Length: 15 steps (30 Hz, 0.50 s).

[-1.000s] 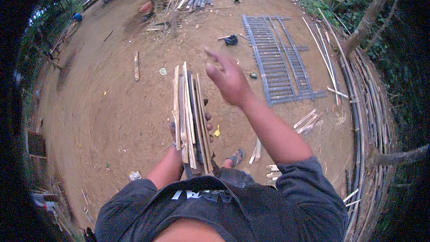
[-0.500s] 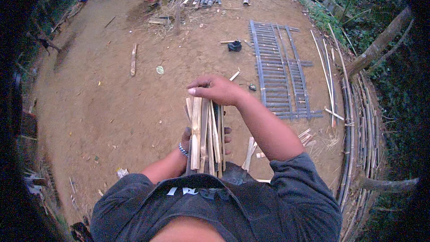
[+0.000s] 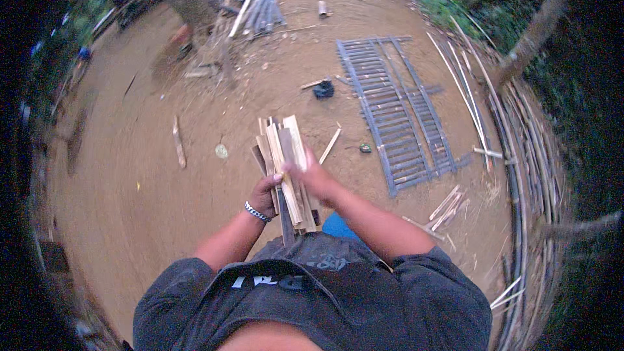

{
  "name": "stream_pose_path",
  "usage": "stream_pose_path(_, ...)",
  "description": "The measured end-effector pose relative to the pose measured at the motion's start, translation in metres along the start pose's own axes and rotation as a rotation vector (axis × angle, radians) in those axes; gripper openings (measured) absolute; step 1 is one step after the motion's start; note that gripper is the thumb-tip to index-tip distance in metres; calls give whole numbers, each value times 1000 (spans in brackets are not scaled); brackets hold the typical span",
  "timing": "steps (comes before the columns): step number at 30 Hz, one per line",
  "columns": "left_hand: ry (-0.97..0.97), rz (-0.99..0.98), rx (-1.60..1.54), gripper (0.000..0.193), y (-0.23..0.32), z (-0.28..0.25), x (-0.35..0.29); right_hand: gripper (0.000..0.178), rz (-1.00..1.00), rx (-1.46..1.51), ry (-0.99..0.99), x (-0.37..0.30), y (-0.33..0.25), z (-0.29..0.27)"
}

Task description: The person picks up a bamboo frame and places it on the ground. They then gather several small wooden slats from a pile and arrange them on the frame.

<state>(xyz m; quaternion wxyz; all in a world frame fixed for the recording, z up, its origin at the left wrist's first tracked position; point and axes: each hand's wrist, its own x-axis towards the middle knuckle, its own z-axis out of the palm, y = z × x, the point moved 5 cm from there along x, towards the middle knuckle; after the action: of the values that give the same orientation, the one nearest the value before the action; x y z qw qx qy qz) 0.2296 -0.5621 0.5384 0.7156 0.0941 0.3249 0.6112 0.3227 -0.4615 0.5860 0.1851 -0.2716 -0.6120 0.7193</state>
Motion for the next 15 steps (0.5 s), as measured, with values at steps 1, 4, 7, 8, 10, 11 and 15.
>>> stream_pose_path(1, 21, -10, 1, 64, 2, -8, 18, 93, -67, -43, 10, 8, -2, 4)
stream_pose_path(4, 102, -7, 3, 54, 22, -12, 82, 95, -78, 20, 21, 61, 3, -29)
stream_pose_path(7, 139, -80, 11, 53, 55, -14, 162, 98, 75, 125, 15, 121, 11, -77)
stream_pose_path(8, 122, -61, 33, 52, 65, -10, 190, 99, 102, 155, 29, 142, 22, -96)
stream_pose_path(10, 180, -13, 60, 53, 98, -14, 239, 100, 96, 164, 2, 206, 31, -123)
stream_pose_path(11, 243, 5, 61, 54, 118, -22, 247, 103, 79, 180, -91, 229, -6, -125)
stream_pose_path(15, 301, 82, 24, 54, 183, -42, 298, 117, 167, 99, -141, 314, -30, -140)
